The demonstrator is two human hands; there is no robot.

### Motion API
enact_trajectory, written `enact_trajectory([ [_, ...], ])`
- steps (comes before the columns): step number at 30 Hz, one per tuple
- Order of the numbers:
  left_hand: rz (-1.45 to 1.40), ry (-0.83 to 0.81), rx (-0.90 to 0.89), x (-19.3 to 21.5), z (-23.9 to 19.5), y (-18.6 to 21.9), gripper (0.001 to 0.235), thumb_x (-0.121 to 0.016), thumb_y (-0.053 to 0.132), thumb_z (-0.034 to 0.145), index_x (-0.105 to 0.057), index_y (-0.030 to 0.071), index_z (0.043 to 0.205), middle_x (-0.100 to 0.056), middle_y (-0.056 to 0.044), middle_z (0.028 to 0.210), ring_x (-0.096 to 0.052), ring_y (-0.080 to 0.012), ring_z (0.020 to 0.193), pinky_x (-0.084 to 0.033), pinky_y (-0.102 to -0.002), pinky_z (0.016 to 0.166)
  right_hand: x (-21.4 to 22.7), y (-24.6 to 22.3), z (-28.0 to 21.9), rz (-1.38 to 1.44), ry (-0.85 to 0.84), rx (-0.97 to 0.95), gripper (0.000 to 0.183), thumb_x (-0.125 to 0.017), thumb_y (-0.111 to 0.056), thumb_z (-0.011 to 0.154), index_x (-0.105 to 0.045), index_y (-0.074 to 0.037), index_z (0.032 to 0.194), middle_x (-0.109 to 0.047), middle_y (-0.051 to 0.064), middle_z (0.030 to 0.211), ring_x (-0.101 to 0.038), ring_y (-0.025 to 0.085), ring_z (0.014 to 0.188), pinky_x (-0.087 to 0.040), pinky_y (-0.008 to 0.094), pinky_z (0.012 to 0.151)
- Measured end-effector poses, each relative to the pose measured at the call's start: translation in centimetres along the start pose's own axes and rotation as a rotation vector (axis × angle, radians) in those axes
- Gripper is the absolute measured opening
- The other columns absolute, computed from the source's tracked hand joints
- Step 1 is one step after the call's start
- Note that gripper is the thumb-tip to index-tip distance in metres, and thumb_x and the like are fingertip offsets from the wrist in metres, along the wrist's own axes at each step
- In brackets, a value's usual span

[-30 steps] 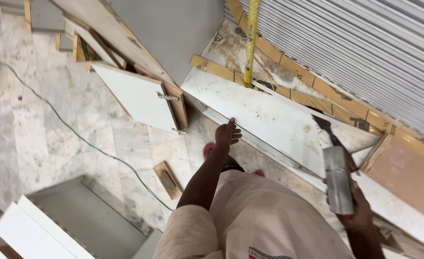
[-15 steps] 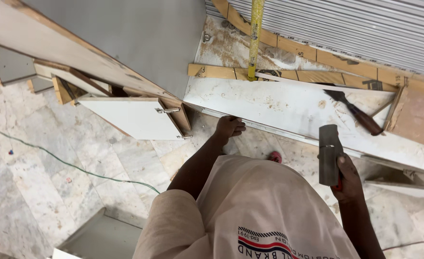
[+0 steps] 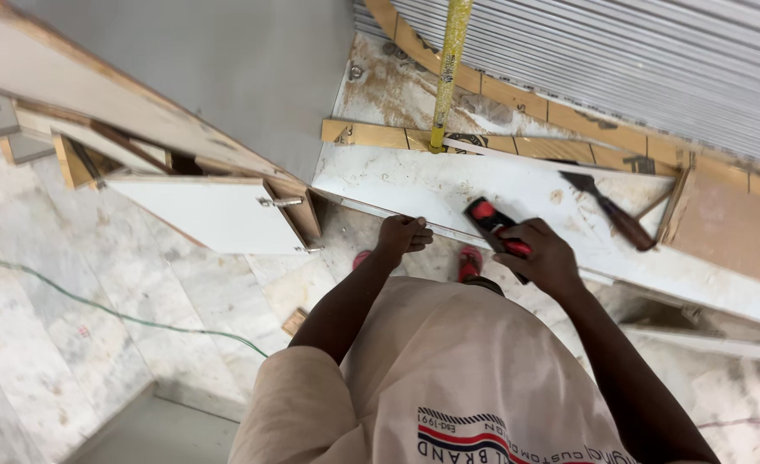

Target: The person smooths the edge of a white cabinet using a metal scraper and then a red sanding block. The person works along the vertical edge of the cabinet, alternating between scraping and sanding motions.

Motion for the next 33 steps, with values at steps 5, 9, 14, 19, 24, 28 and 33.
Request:
enact_trajectory([
  [5,-0.133,0.059,-0.192,-0.4,1.0,-2.8,0.021,-0.067,0.014,0.092,-0.065,-0.003,0.105,-0.077,-0.015,0.096,-0.077,-0.0240,0.084,-0.061,-0.034,0.070,-1.1,0.7,4.2,-0.161,-0.196,0.225,0.044,-0.086,-0.040,0.076,-0.073,-0.019,0.111,-0.065,0.005,0.112,-0.068,0.026,0.097,-0.057,0.041,0.077],
  [9,-0.365,0.249,-0.260,-4.7,-0.9,-5.7,0.026,-0.061,0.025,0.099,-0.067,0.003,0.111,-0.075,-0.013,0.103,-0.076,-0.0210,0.090,-0.060,-0.032,0.075,-2.0,3.3,5.4,-0.257,-0.288,0.383,0.044,-0.085,-0.042,0.077,-0.071,-0.018,0.112,-0.060,0.006,0.113,-0.066,0.025,0.101,-0.057,0.041,0.078],
  [14,-0.595,0.350,-0.264,-12.0,-2.9,-8.2,0.038,-0.065,0.033,0.100,-0.060,-0.001,0.115,-0.071,-0.010,0.103,-0.074,-0.0211,0.090,-0.058,-0.032,0.072,-3.5,4.6,5.2,-0.288,-0.383,0.613,0.045,-0.084,-0.040,0.079,-0.068,-0.017,0.113,-0.058,0.008,0.117,-0.065,0.027,0.106,-0.058,0.041,0.079],
  [19,-0.599,0.516,-0.346,-15.6,-2.2,-8.0,0.048,-0.075,0.026,0.090,-0.054,-0.005,0.120,-0.070,-0.013,0.094,-0.071,-0.0196,0.080,-0.054,-0.030,0.062,-5.2,4.7,5.6,-0.251,-0.450,0.718,0.071,-0.084,-0.033,0.078,-0.058,-0.018,0.142,-0.057,0.009,0.116,-0.064,0.028,0.104,-0.058,0.042,0.080],
  [24,-0.453,0.763,-0.259,-15.8,-1.3,-7.0,0.052,-0.078,0.029,0.090,-0.053,-0.011,0.115,-0.070,-0.017,0.090,-0.070,-0.0213,0.074,-0.058,-0.035,0.061,-5.9,4.8,7.0,-0.252,-0.436,0.848,0.084,-0.085,-0.034,0.077,-0.049,-0.011,0.150,-0.056,0.011,0.117,-0.063,0.030,0.105,-0.058,0.042,0.080],
  [28,-0.210,0.903,-0.225,-17.2,-1.9,-7.6,0.043,-0.072,0.032,0.092,-0.066,-0.009,0.105,-0.074,-0.020,0.090,-0.074,-0.0275,0.079,-0.057,-0.040,0.069,-5.8,5.9,6.3,-0.237,-0.464,0.858,0.084,-0.085,-0.034,0.077,-0.050,-0.010,0.150,-0.057,0.011,0.116,-0.063,0.031,0.105,-0.059,0.043,0.079],
  [33,-0.158,1.003,-0.187,-18.7,-2.5,-7.8,0.041,-0.070,0.035,0.091,-0.063,-0.004,0.104,-0.073,-0.021,0.092,-0.074,-0.0337,0.088,-0.057,-0.044,0.077,-5.3,5.6,6.4,-0.242,-0.502,0.835,0.079,-0.083,-0.032,0.078,-0.051,-0.014,0.147,-0.057,0.010,0.113,-0.065,0.030,0.102,-0.060,0.043,0.076],
])
Point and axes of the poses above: each hand's wrist, its own z-axis towards the middle knuckle, its own x-axis out of the back of the hand, y = z × x, the point moved 4 cm from there along z, towards the middle knuckle
